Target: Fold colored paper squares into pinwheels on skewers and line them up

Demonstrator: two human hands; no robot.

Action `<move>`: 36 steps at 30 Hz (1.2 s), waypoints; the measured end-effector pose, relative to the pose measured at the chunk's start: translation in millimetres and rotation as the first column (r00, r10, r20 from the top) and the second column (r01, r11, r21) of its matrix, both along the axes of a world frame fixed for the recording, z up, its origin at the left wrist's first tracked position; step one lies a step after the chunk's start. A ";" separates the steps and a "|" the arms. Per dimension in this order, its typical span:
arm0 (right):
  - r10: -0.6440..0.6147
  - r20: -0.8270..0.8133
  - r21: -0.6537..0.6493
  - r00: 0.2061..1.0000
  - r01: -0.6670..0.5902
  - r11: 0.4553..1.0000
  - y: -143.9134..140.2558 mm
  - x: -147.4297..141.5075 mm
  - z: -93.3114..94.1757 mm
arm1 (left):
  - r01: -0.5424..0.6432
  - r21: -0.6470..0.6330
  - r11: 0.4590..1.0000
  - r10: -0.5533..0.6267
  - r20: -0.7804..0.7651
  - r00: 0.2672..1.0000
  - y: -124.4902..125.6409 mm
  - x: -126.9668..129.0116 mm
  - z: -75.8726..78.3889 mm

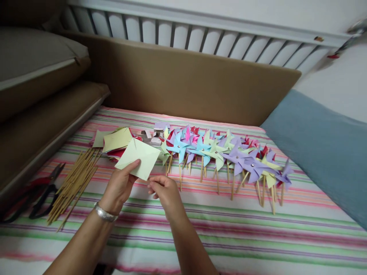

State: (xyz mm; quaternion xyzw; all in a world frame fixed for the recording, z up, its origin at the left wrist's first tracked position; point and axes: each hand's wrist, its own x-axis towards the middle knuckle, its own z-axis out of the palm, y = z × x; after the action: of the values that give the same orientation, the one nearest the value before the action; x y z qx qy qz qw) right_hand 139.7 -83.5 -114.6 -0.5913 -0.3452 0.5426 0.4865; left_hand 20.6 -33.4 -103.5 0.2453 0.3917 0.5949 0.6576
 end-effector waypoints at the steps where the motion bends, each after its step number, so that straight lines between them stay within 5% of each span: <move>1: -0.061 0.149 0.056 0.987 0.053 0.997 -0.7 2.6 2.4 | -0.007 -0.008 1.000 0.007 -0.005 1.000 1.0 -1.6 -0.2; 3: -0.222 0.400 0.291 0.889 0.107 0.951 -2.9 5.3 7.6 | -0.021 -0.019 1.000 0.020 -0.017 1.000 2.2 -3.6 -0.6; 6: -0.342 0.573 0.611 0.745 -0.110 0.784 -4.8 2.7 10.2 | -0.002 -0.011 1.000 0.002 -0.012 1.000 1.3 -2.3 -0.7; 8: -0.360 0.646 0.664 0.673 -0.264 0.699 -3.2 -0.7 6.0 | 0.024 -0.006 1.000 -0.024 0.005 1.000 -0.6 0.5 -0.7; 10: -0.375 0.695 0.660 0.614 -0.337 0.671 -0.2 -2.8 -1.0 | 0.038 -0.006 0.999 -0.038 0.017 0.999 -2.5 3.2 -1.1; 17: -0.390 0.761 0.625 0.519 -0.423 0.656 1.8 -1.9 -10.7 | 0.074 -0.026 0.997 -0.073 0.028 0.997 -6.0 3.1 -3.5; 22: -0.372 0.764 0.619 0.527 -0.438 0.652 -0.8 -3.0 -10.5 | 0.053 -0.073 0.996 -0.051 0.021 0.998 -6.6 2.9 -2.8; 31: -0.261 0.718 0.618 0.645 -0.418 0.666 -0.9 -6.1 -5.4 | 0.029 -0.002 1.000 -0.029 -0.044 0.999 -2.0 3.3 -10.8; 36: -0.181 0.599 0.562 0.780 -0.249 0.789 1.6 -5.5 -2.4 | 0.059 0.046 0.997 -0.052 -0.135 0.989 -2.4 2.9 -16.5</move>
State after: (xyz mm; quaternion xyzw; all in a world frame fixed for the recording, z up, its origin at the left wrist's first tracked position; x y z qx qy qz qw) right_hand 134.2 -81.8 -117.0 -0.5391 -0.6544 0.1821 0.4980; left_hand 23.5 -35.9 -120.0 0.3116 0.4130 0.5681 0.6400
